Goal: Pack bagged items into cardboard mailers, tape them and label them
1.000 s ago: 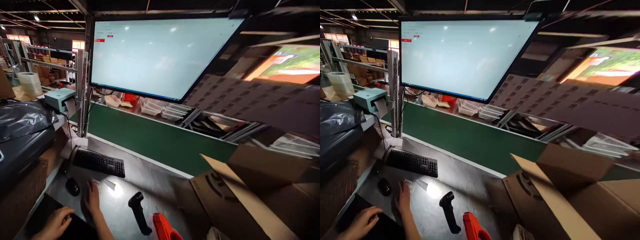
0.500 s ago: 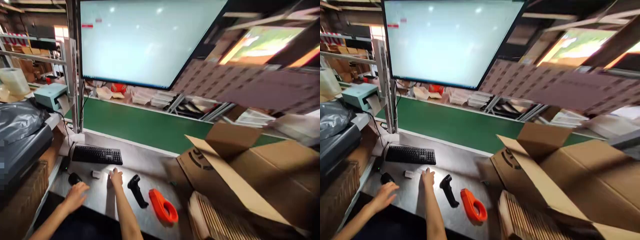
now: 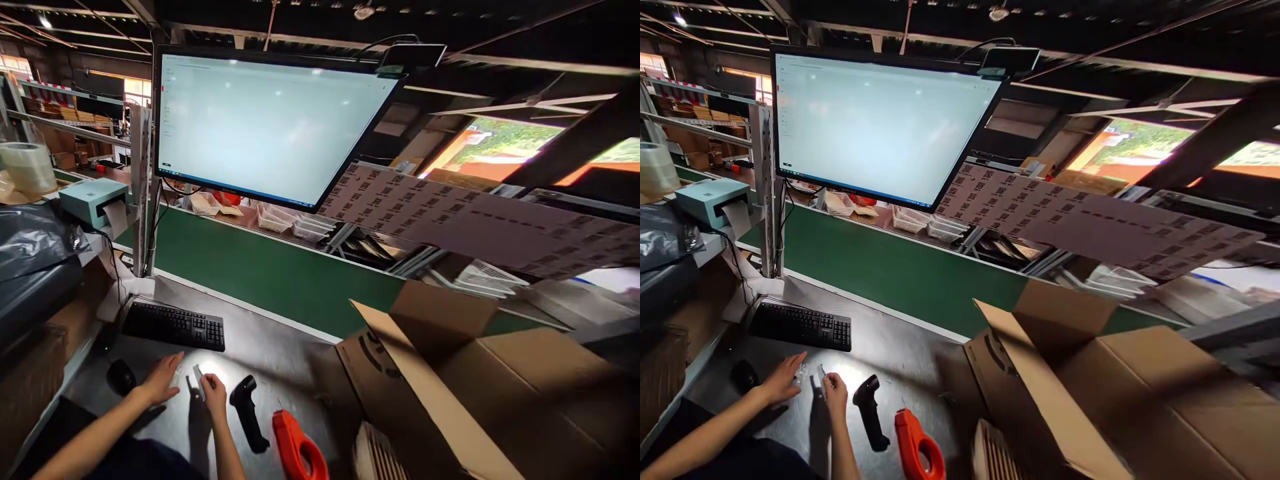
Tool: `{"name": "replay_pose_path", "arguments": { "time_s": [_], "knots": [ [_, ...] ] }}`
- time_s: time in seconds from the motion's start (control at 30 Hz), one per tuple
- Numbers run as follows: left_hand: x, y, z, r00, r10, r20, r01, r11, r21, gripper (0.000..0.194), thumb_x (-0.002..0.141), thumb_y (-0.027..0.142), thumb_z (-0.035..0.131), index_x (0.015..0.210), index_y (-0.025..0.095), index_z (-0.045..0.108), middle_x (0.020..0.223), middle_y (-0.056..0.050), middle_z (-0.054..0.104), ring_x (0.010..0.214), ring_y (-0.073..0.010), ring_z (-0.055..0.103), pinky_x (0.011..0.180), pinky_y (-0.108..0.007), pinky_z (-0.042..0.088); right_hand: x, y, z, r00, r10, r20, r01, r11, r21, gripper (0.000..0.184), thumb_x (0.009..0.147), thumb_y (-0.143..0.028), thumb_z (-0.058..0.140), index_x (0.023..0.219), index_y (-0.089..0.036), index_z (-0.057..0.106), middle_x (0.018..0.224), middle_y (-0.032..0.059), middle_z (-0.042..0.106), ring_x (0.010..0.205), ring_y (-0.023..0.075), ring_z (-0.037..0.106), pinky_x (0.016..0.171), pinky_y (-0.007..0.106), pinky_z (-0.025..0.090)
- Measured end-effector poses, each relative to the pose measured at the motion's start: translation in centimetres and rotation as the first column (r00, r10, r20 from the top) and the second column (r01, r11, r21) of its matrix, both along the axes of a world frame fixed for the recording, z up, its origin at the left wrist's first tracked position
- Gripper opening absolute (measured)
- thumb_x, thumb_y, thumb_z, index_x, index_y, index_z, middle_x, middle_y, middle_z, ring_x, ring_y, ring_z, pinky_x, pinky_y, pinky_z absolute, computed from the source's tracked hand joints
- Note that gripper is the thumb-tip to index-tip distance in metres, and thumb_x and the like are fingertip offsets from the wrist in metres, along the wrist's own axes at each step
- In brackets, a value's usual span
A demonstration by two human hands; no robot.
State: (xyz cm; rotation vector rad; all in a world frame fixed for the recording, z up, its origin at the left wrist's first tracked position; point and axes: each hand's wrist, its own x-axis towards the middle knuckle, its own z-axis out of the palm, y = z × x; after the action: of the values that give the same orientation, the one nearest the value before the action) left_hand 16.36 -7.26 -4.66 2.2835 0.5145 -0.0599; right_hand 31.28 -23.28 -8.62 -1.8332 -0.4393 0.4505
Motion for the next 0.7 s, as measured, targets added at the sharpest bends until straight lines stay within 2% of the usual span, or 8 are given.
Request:
{"name": "replay_pose_path", "arguments": {
  "time_s": [0.17, 0.27, 0.33, 0.37, 0.43, 0.5, 0.6, 0.7],
  "knots": [
    [3.6, -2.8, -0.9, 0.974, 0.156, 0.167, -0.11, 0.96, -0.256, 0.053, 0.076, 0.039, 0.072, 0.126, 0.023, 0.071, 0.126, -0.013, 0.075, 0.122, -0.0349, 0.069, 0.112, -0.051, 0.051, -0.5, -2.5, 2.5, 0.983, 0.03, -0.18, -0.003, 0.989, 0.148, 0.053, 0.059, -0.071, 0.081, 0.074, -0.019, 0.079, 0.072, 0.0065, 0.074, 0.069, 0.024, 0.064, 0.067, 0.036, 0.053],
    [4.7, -4.1, -1.7, 0.943, 0.312, 0.118, -0.21, 0.831, -0.515, 0.035, 0.075, 0.052, 0.074, 0.094, 0.023, 0.067, 0.074, -0.003, 0.069, 0.071, -0.0242, 0.071, 0.072, -0.039, 0.058, -0.1, -3.4, 3.9, 0.943, 0.079, -0.322, -0.029, 0.987, 0.158, 0.053, 0.054, -0.067, 0.089, 0.078, -0.021, 0.081, 0.063, 0.002, 0.067, 0.057, 0.0182, 0.056, 0.054, 0.031, 0.048],
    [4.8, -4.2, -1.6, 0.916, 0.397, 0.058, -0.267, 0.712, -0.649, 0.039, 0.074, 0.059, 0.075, 0.083, 0.023, 0.06, 0.063, 0.001, 0.062, 0.057, -0.0198, 0.064, 0.06, -0.034, 0.054, 0.1, -4.0, 4.6, 0.901, 0.089, -0.424, -0.021, 0.987, 0.161, 0.052, 0.05, -0.061, 0.093, 0.081, -0.022, 0.08, 0.062, 0.0004, 0.066, 0.057, 0.0176, 0.057, 0.054, 0.031, 0.05],
    [4.7, -4.0, -1.2, 0.919, 0.393, 0.045, -0.272, 0.711, -0.648, 0.039, 0.076, 0.058, 0.075, 0.081, 0.023, 0.059, 0.063, 0.0, 0.062, 0.056, -0.0189, 0.063, 0.059, -0.033, 0.053, 0.2, -4.3, 5.0, 0.884, 0.073, -0.462, 0.001, 0.987, 0.158, 0.052, 0.047, -0.058, 0.095, 0.08, -0.022, 0.078, 0.062, -0.0002, 0.065, 0.057, 0.0178, 0.058, 0.055, 0.032, 0.052],
    [4.0, -3.0, 0.0, 0.949, 0.298, 0.098, -0.221, 0.857, -0.466, 0.032, 0.081, 0.049, 0.075, 0.088, 0.02, 0.064, 0.075, -0.003, 0.071, 0.065, -0.02, 0.069, 0.064, -0.033, 0.057, 0.3, -4.6, 5.8, 0.882, 0.003, -0.471, 0.07, 0.988, 0.136, 0.052, 0.042, -0.055, 0.095, 0.075, -0.021, 0.074, 0.057, -0.0022, 0.06, 0.055, 0.0176, 0.058, 0.054, 0.034, 0.054],
    [3.0, -1.2, 1.5, 0.98, 0.129, 0.15, -0.111, 0.986, -0.123, 0.033, 0.077, 0.032, 0.08, 0.104, 0.017, 0.07, 0.104, -0.01, 0.078, 0.094, -0.0263, 0.075, 0.085, -0.039, 0.06, 0.3, -4.8, 6.5, 0.9, -0.079, -0.428, 0.135, 0.985, 0.103, 0.052, 0.039, -0.055, 0.093, 0.071, -0.02, 0.07, 0.052, -0.006, 0.05, 0.051, 0.0155, 0.053, 0.05, 0.033, 0.053],
    [2.0, 2.4, 2.3, 0.996, 0.037, 0.085, -0.042, 0.998, 0.05, 0.062, 0.062, 0.013, 0.086, 0.121, 0.013, 0.068, 0.144, -0.021, 0.065, 0.139, -0.0415, 0.056, 0.12, -0.057, 0.039, 0.5, -4.8, 6.5, 0.908, -0.149, -0.392, 0.19, 0.98, 0.066, 0.051, 0.043, -0.056, 0.089, 0.074, -0.021, 0.067, 0.054, -0.0091, 0.043, 0.051, 0.013, 0.048, 0.049, 0.031, 0.052],
    [1.9, 5.3, 0.4, 0.999, -0.043, -0.018, 0.044, 0.997, 0.069, 0.059, 0.064, 0.013, 0.086, 0.12, 0.013, 0.068, 0.139, -0.019, 0.065, 0.136, -0.039, 0.056, 0.122, -0.057, 0.035, 0.7, -4.7, 4.8, 0.907, -0.158, -0.391, 0.186, 0.982, 0.035, 0.047, 0.052, -0.052, 0.085, 0.082, -0.022, 0.066, 0.057, -0.0112, 0.04, 0.052, 0.0114, 0.046, 0.049, 0.028, 0.052]
  ]
}}
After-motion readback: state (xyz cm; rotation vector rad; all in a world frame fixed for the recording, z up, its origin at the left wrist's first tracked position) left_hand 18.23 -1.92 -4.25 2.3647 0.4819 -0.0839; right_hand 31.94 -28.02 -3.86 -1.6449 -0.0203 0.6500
